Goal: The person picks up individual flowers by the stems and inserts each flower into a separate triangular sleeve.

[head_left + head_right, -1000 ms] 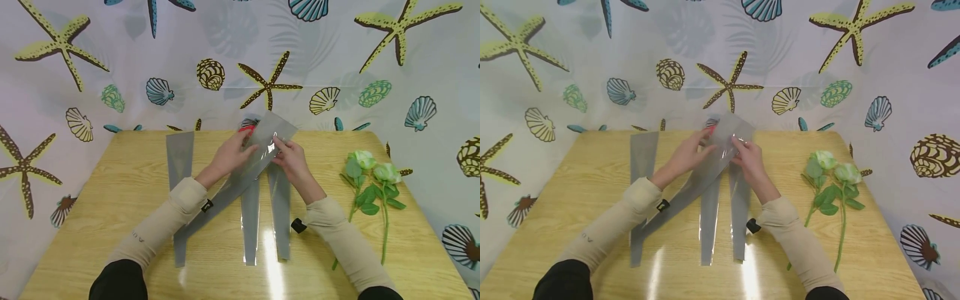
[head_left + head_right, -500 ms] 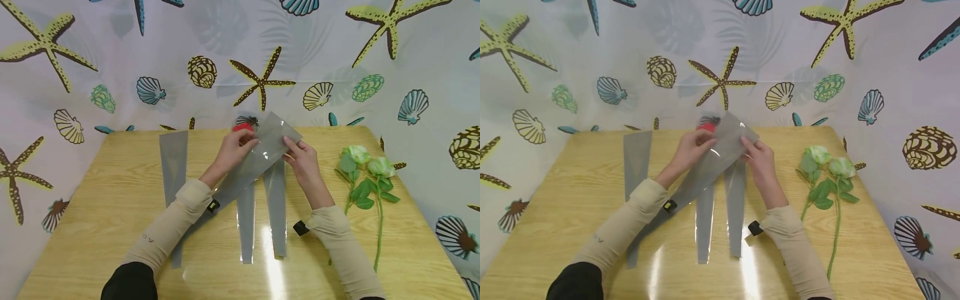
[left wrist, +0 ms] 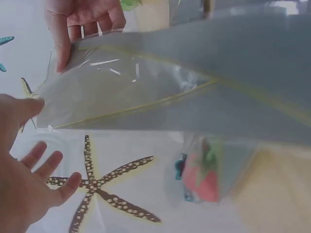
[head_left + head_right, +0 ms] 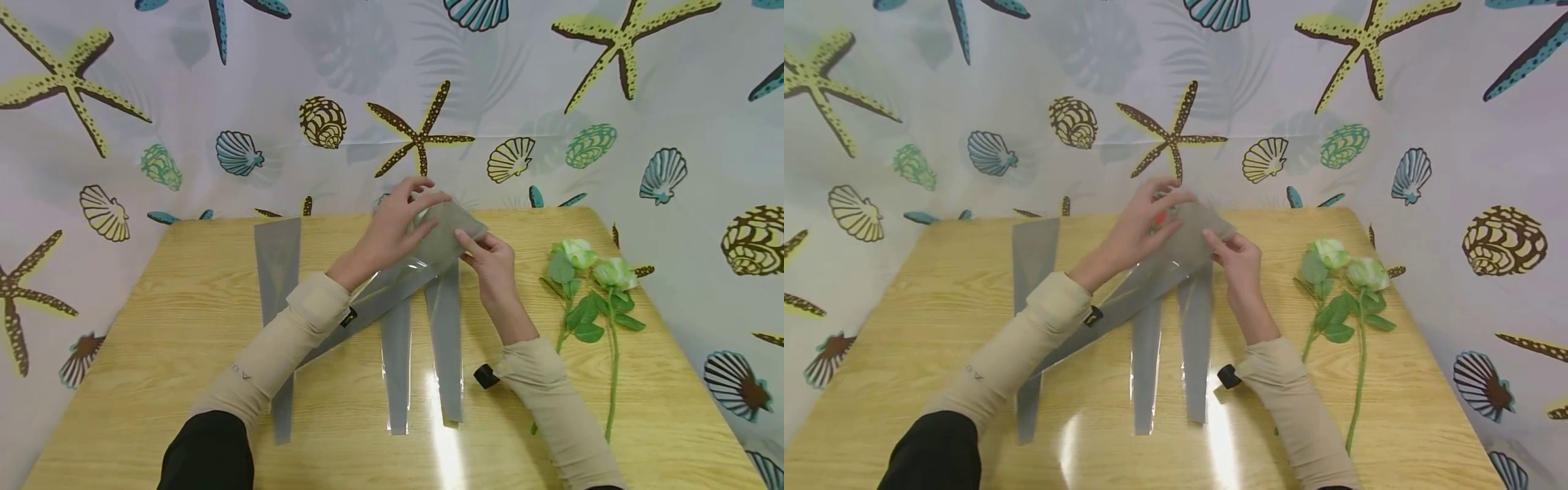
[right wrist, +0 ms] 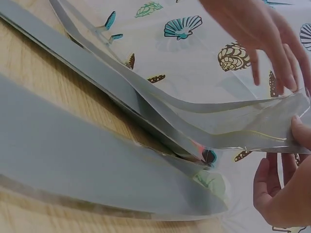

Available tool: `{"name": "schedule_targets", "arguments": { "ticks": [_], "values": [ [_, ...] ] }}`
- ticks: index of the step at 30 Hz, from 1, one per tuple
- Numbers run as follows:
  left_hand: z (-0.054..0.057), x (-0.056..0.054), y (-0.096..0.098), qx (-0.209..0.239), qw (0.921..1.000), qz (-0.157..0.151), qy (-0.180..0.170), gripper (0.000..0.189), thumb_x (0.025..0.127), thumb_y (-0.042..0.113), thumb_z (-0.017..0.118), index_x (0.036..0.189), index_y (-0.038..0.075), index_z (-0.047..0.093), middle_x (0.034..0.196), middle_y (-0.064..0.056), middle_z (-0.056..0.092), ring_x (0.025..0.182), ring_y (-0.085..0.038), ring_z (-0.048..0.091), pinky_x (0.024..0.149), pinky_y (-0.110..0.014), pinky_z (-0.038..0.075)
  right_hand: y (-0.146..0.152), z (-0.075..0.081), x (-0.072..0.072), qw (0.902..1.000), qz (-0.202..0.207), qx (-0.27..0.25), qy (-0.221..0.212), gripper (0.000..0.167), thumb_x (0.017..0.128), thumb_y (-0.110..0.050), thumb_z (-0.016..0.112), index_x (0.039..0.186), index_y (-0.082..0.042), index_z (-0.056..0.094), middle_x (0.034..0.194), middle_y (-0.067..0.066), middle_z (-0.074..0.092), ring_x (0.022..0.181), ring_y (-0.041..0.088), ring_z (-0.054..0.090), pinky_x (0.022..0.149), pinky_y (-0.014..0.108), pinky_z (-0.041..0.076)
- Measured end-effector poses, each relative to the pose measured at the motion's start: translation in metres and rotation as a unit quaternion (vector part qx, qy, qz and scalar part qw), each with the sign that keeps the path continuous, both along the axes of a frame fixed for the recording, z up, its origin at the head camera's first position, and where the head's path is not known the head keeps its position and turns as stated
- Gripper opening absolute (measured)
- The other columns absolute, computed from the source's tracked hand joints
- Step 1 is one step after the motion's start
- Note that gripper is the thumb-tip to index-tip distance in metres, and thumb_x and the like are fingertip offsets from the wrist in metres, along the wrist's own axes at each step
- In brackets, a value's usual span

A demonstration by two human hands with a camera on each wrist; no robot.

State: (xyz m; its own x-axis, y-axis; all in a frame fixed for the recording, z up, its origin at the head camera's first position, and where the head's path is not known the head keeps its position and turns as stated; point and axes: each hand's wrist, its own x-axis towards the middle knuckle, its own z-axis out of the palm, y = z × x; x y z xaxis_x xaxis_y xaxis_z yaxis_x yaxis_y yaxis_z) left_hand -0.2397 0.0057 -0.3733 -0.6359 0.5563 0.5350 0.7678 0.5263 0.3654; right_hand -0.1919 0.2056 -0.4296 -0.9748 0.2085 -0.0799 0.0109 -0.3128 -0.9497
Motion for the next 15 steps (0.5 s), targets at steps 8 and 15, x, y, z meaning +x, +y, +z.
{"name": "schedule_targets", "arguments": {
  "ticks": [8,15],
  "values": [
    [0.018,-0.001,0.007,-0.09,0.9958,-0.012,0.002,0.027,0.102,0.029,0.072,0.127,0.018,0.068,0.152,-0.009,0.051,0.139,-0.029,0.052,0.109,-0.055,0.043,-0.002,-0.005,0.001,0.9976,-0.014,0.068,-0.003,0.008,0.093,-0.023,0.083,0.09,-0.019,0.077,0.081,-0.012,0.071,0.082,0.006,0.069,0.083,0.024,0.058],
    [0.02,0.001,0.01,-0.123,0.9923,0.01,-0.011,0.028,0.101,0.034,0.073,0.123,0.017,0.067,0.152,-0.01,0.053,0.141,-0.032,0.052,0.112,-0.058,0.043,0.001,-0.005,0.002,0.9958,-0.011,0.09,0.009,0.011,0.092,-0.025,0.084,0.092,-0.017,0.077,0.079,-0.013,0.068,0.084,0.007,0.065,0.092,0.031,0.056]
  ]
}}
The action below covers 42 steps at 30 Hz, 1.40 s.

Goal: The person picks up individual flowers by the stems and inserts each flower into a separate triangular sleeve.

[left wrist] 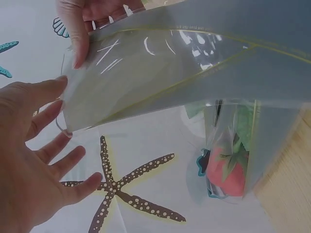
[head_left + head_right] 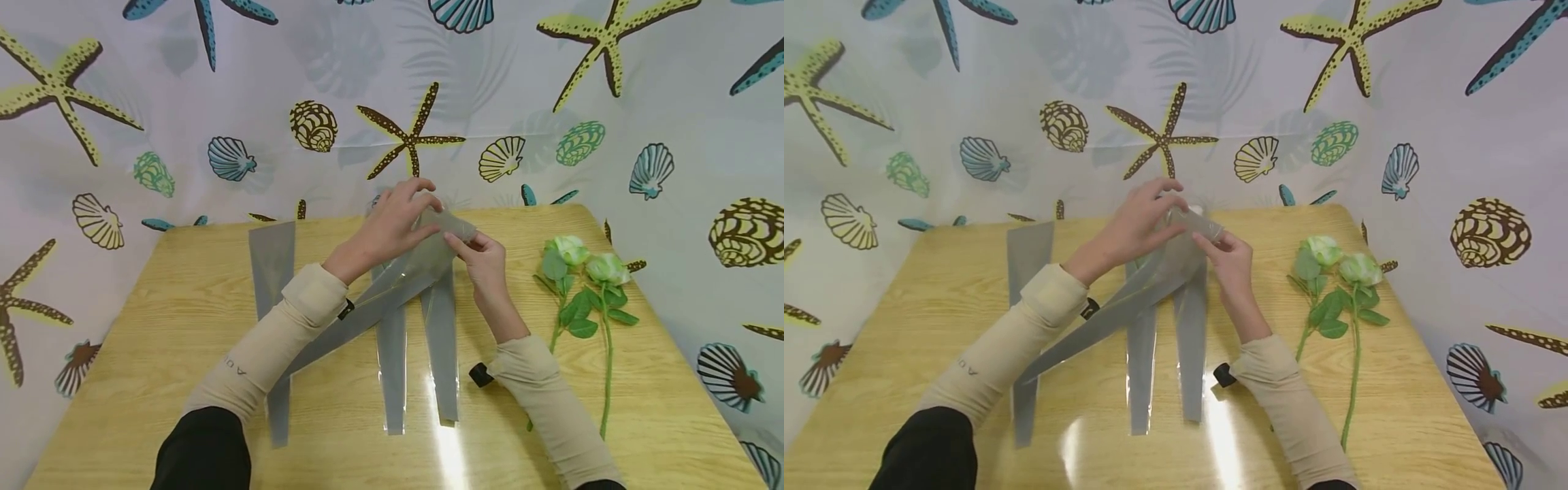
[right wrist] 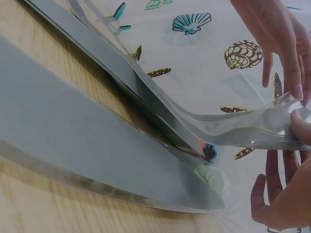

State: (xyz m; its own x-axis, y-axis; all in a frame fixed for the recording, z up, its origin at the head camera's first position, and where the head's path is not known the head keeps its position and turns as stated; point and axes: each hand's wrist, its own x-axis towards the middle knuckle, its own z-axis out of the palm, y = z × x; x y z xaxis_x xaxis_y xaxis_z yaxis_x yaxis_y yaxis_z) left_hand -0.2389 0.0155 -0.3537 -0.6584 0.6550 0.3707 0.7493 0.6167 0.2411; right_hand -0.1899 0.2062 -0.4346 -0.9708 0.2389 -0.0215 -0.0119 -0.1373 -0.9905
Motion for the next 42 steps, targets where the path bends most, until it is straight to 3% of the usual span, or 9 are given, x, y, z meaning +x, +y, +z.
{"name": "schedule_targets", "arguments": {
  "ticks": [5,9,13,17,22,28,33,38,42],
  "values": [
    [-0.001,-0.003,0.0,0.001,0.9998,0.011,-0.013,0.022,0.101,0.031,0.074,0.115,0.015,0.069,0.146,-0.011,0.057,0.133,-0.033,0.056,0.105,-0.056,0.047,0.001,0.001,0.0,0.9997,0.005,0.023,0.003,0.016,0.092,-0.028,0.085,0.094,-0.014,0.076,0.081,-0.013,0.066,0.085,0.007,0.061,0.09,0.029,0.051],
    [-0.001,-0.003,0.001,0.0,0.9997,0.011,-0.021,0.011,0.102,0.026,0.072,0.105,0.016,0.071,0.142,-0.009,0.06,0.129,-0.034,0.057,0.101,-0.056,0.048,0.002,0.004,0.002,0.9967,-0.002,0.072,0.036,0.031,0.091,-0.028,0.085,0.112,-0.01,0.071,0.106,-0.006,0.068,0.096,0.012,0.061,0.089,0.029,0.047],
    [-0.001,0.0,0.003,-0.014,0.9994,0.016,-0.026,0.007,0.103,0.024,0.07,0.103,0.017,0.072,0.142,-0.008,0.061,0.13,-0.035,0.058,0.104,-0.058,0.047,0.001,0.018,0.009,0.9783,-0.027,0.164,0.124,0.043,0.093,-0.02,0.083,0.129,-0.008,0.065,0.13,0.008,0.067,0.111,0.023,0.062,0.1,0.041,0.047],
    [-0.004,0.002,0.007,-0.028,0.9989,0.019,-0.032,0.007,0.104,0.024,0.07,0.105,0.018,0.074,0.143,-0.007,0.06,0.135,-0.034,0.057,0.106,-0.059,0.047,-0.007,0.04,0.021,0.9596,-0.017,0.222,0.172,0.036,0.095,-0.005,0.076,0.13,-0.005,0.066,0.129,0.014,0.07,0.12,0.031,0.065,0.108,0.048,0.048],
    [-0.007,0.004,0.012,-0.045,0.9987,0.009,-0.025,0.012,0.105,0.027,0.066,0.112,0.022,0.075,0.146,-0.006,0.058,0.139,-0.03,0.054,0.108,-0.057,0.046,-0.011,0.049,0.029,0.9507,0.019,0.276,0.14,0.038,0.096,-0.001,0.073,0.134,-0.002,0.065,0.13,0.017,0.071,0.122,0.034,0.069,0.11,0.049,0.052],
    [-0.002,0.014,0.013,-0.094,0.995,-0.03,0.015,0.016,0.107,0.022,0.063,0.12,0.023,0.073,0.153,-0.007,0.052,0.142,-0.03,0.05,0.111,-0.057,0.044,0.0,0.051,0.03,0.9498,0.095,0.295,0.044,0.037,0.1,-0.013,0.072,0.135,-0.003,0.063,0.131,0.018,0.071,0.122,0.035,0.07,0.106,0.048,0.056],
    [0.004,0.026,0.016,-0.119,0.9886,-0.089,0.022,0.025,0.102,0.02,0.071,0.127,0.021,0.071,0.159,-0.01,0.045,0.143,-0.031,0.05,0.11,-0.057,0.047,0.012,0.05,0.027,0.9215,0.193,0.337,-0.001,0.03,0.103,-0.021,0.069,0.128,-0.005,0.071,0.124,0.017,0.076,0.112,0.03,0.073,0.098,0.047,0.058],
    [0.0,0.034,0.02,-0.056,0.9857,-0.158,0.019,0.02,0.103,0.028,0.071,0.121,0.021,0.071,0.152,-0.012,0.052,0.137,-0.027,0.057,0.09,-0.046,0.056,0.02,0.046,0.023,0.9235,0.273,0.269,-0.015,0.025,0.102,-0.011,0.065,0.121,0.003,0.072,0.108,0.015,0.079,0.093,0.023,0.075,0.089,0.044,0.063],
    [-0.008,0.034,0.014,-0.017,0.9864,-0.163,-0.009,0.028,0.108,0.027,0.062,0.134,0.017,0.065,0.152,-0.011,0.054,0.136,-0.025,0.059,0.097,-0.042,0.057,0.024,0.044,0.02,0.9304,0.294,0.215,-0.04,0.031,0.104,-0.013,0.064,0.128,0.006,0.069,0.103,0.005,0.08,0.091,0.017,0.077,0.088,0.042,0.064]
  ]
}}
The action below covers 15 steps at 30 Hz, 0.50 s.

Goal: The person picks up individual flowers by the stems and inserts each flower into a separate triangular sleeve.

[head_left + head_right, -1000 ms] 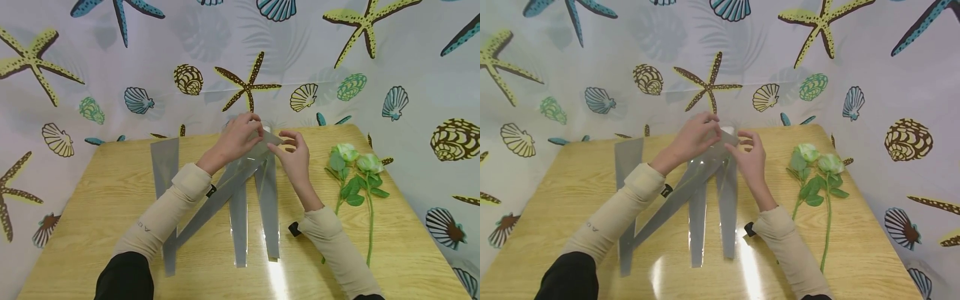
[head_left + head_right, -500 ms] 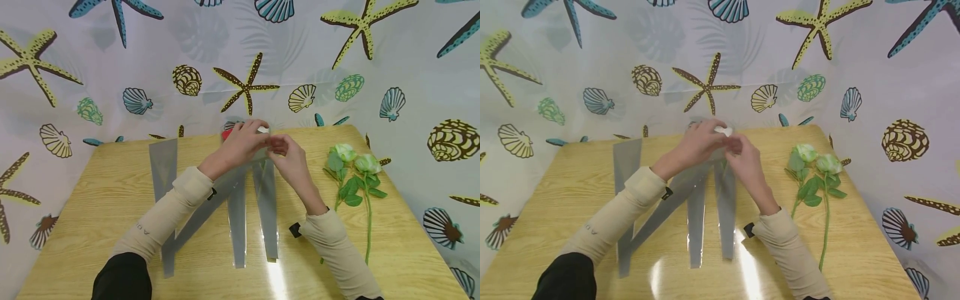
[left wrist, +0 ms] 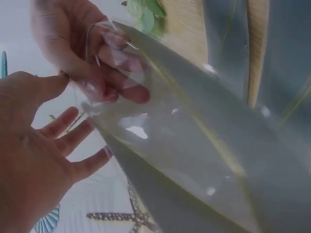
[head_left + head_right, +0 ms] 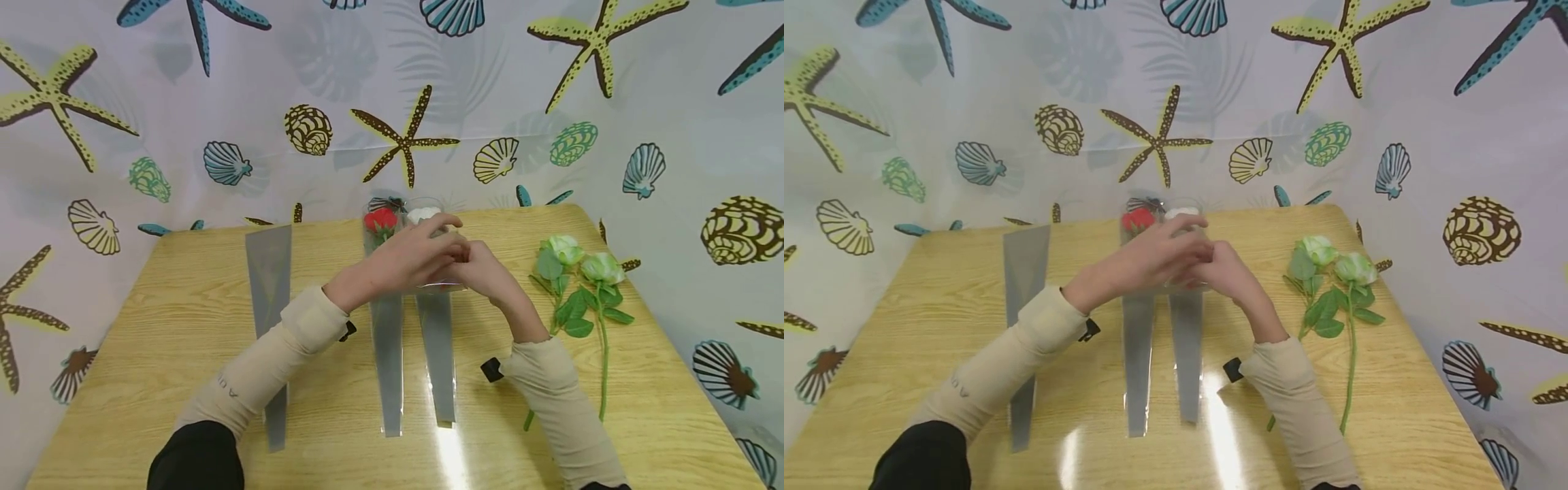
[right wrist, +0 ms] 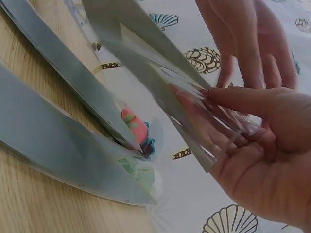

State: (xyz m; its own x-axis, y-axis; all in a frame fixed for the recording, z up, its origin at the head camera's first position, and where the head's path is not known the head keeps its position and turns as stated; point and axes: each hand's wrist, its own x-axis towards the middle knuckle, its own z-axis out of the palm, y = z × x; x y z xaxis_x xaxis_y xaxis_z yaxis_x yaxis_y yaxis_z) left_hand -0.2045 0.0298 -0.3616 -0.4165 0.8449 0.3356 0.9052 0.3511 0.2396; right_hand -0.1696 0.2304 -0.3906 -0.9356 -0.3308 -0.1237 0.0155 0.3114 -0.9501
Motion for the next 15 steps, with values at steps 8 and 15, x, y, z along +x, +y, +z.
{"name": "schedule_targets", "arguments": {
  "ticks": [8,15],
  "values": [
    [-0.039,0.002,-0.043,-0.089,0.974,0.19,-0.086,0.112,0.083,0.068,0.08,0.168,0.018,0.025,0.166,-0.008,0.042,0.154,-0.029,0.042,0.122,-0.064,0.035,0.001,-0.002,-0.008,0.9925,0.018,-0.101,-0.066,0.034,0.11,-0.021,0.058,0.128,0.007,0.066,0.134,0.023,0.071,0.104,0.017,0.08,0.091,0.034,0.063],
    [-0.062,0.01,-0.056,-0.098,0.967,0.233,-0.028,0.116,0.077,0.071,0.083,0.165,0.016,0.032,0.161,-0.009,0.046,0.154,-0.032,0.041,0.125,-0.072,0.025,0.008,-0.002,-0.006,0.9783,0.06,-0.155,-0.123,0.021,0.111,-0.014,0.054,0.118,0.002,0.065,0.131,0.018,0.075,0.116,0.021,0.077,0.096,0.032,0.061]
  ]
}}
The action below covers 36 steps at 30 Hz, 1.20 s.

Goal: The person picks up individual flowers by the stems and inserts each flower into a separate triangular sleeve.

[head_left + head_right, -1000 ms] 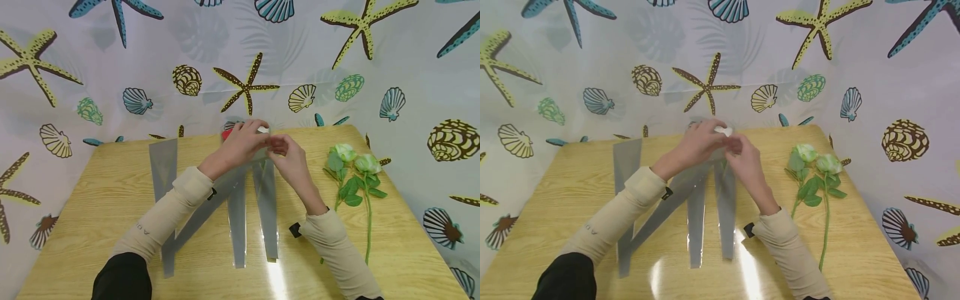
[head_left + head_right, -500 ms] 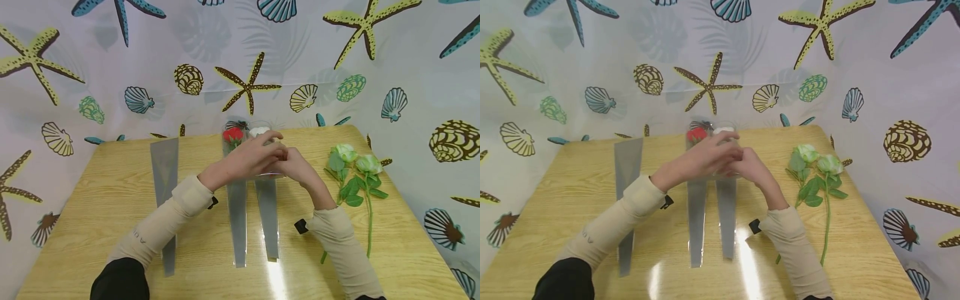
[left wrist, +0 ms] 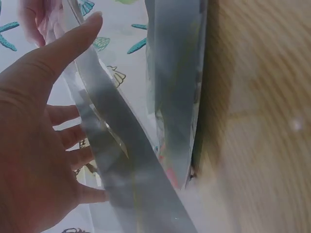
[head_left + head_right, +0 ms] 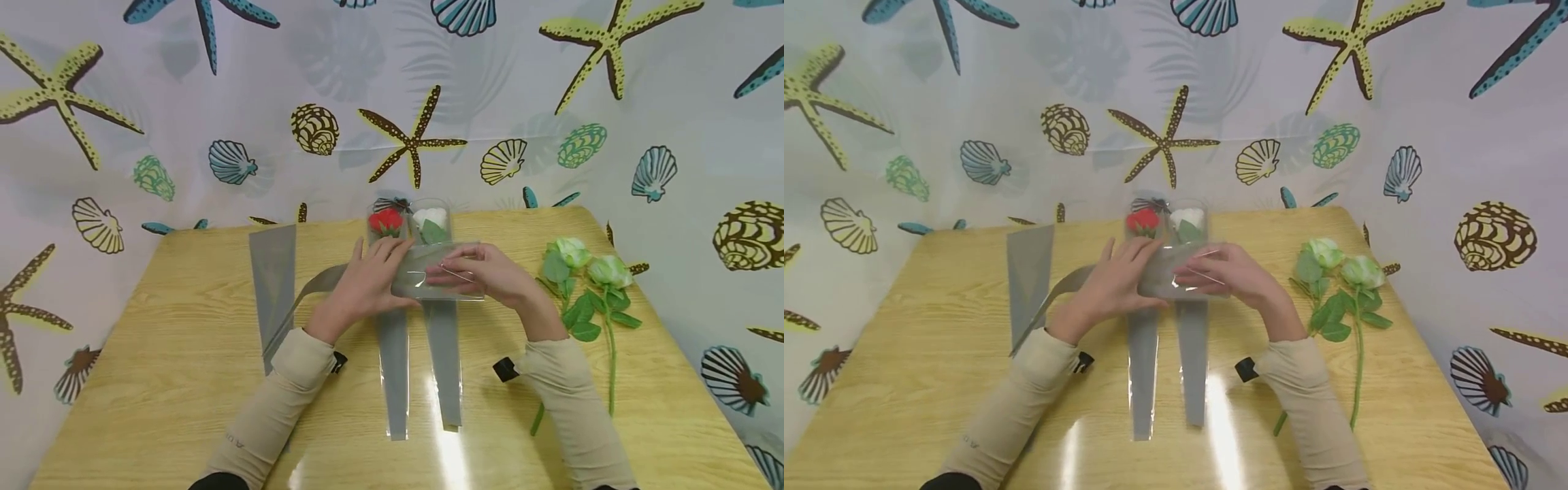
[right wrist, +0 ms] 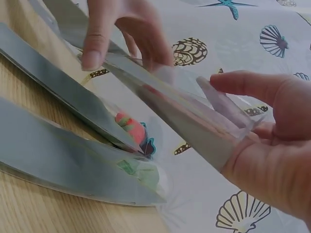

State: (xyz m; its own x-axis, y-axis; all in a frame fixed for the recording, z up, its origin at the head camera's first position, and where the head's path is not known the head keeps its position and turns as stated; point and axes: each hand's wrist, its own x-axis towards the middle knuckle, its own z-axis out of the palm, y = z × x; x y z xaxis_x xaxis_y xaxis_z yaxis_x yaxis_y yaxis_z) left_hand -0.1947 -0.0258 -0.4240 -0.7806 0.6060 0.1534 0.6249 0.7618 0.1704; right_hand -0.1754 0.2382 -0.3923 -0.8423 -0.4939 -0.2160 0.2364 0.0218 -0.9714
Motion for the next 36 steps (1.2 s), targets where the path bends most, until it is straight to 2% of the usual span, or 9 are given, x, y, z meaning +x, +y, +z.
{"name": "schedule_targets", "arguments": {
  "ticks": [2,5,9,14,18,24,30,36],
  "values": [
    [-0.001,0.002,-0.001,-0.003,0.9999,-0.003,0.012,0.115,0.077,0.071,0.083,0.164,0.015,0.034,0.161,-0.009,0.045,0.156,-0.031,0.038,0.125,-0.074,0.021,0.002,0.001,0.001,0.9999,0.009,-0.003,-0.004,0.02,0.111,-0.013,0.053,0.118,0.0,0.067,0.128,0.012,0.077,0.116,0.02,0.077,0.095,0.033,0.062],
    [-0.001,0.003,-0.001,0.003,0.9999,-0.013,0.011,0.11,0.079,0.07,0.082,0.163,0.014,0.036,0.161,-0.008,0.046,0.155,-0.029,0.038,0.125,-0.072,0.024,0.004,0.004,0.001,0.9996,0.014,-0.019,-0.014,0.018,0.111,-0.011,0.052,0.114,-0.003,0.068,0.123,0.007,0.079,0.116,0.021,0.077,0.096,0.034,0.061],
    [0.0,0.002,0.0,0.018,0.9993,-0.024,-0.022,0.107,0.082,0.068,0.081,0.163,0.015,0.035,0.161,-0.007,0.047,0.152,-0.027,0.042,0.125,-0.067,0.03,0.006,0.007,0.003,0.9986,0.032,-0.038,-0.018,0.018,0.112,-0.011,0.049,0.109,-0.005,0.066,0.124,0.007,0.079,0.118,0.021,0.076,0.099,0.034,0.06],
    [-0.003,0.002,-0.001,0.037,0.9967,-0.034,-0.064,0.102,0.084,0.063,0.082,0.161,0.015,0.036,0.157,-0.006,0.052,0.148,-0.026,0.049,0.123,-0.061,0.036,0.006,0.007,0.002,0.9945,0.079,-0.064,-0.024,0.022,0.114,-0.015,0.045,0.114,-0.005,0.065,0.131,0.01,0.076,0.124,0.023,0.073,0.104,0.034,0.058],
    [-0.007,0.002,-0.001,0.048,0.9943,-0.043,-0.085,0.097,0.085,0.059,0.083,0.158,0.014,0.04,0.152,-0.004,0.056,0.143,-0.022,0.053,0.12,-0.054,0.042,0.007,0.004,0.001,0.991,0.1,-0.081,-0.035,0.025,0.115,-0.012,0.041,0.116,-0.005,0.065,0.136,0.01,0.073,0.126,0.026,0.072,0.104,0.036,0.058],
    [-0.009,0.004,0.0,0.056,0.993,-0.042,-0.095,0.094,0.085,0.055,0.085,0.157,0.014,0.041,0.15,-0.004,0.058,0.138,-0.021,0.056,0.117,-0.051,0.045,0.008,0.002,0.0,0.9909,0.1,-0.081,-0.04,0.023,0.115,-0.012,0.044,0.12,0.0,0.063,0.142,0.016,0.068,0.129,0.028,0.07,0.104,0.036,0.058],
    [-0.01,0.005,0.001,0.066,0.9913,-0.043,-0.106,0.086,0.087,0.049,0.085,0.155,0.015,0.043,0.147,-0.003,0.061,0.132,-0.019,0.06,0.112,-0.047,0.05,0.008,0.003,0.0,0.9933,0.088,-0.062,-0.043,0.027,0.114,-0.014,0.046,0.126,0.004,0.062,0.142,0.013,0.069,0.129,0.026,0.07,0.104,0.034,0.058],
    [-0.012,0.003,0.002,0.07,0.9907,-0.042,-0.108,0.081,0.089,0.045,0.084,0.153,0.015,0.045,0.142,-0.002,0.064,0.124,-0.018,0.064,0.105,-0.042,0.054,0.009,0.006,0.002,0.9961,0.08,-0.033,-0.015,0.033,0.114,-0.016,0.048,0.136,0.006,0.059,0.138,0.009,0.072,0.129,0.02,0.07,0.105,0.031,0.057]
  ]
}}
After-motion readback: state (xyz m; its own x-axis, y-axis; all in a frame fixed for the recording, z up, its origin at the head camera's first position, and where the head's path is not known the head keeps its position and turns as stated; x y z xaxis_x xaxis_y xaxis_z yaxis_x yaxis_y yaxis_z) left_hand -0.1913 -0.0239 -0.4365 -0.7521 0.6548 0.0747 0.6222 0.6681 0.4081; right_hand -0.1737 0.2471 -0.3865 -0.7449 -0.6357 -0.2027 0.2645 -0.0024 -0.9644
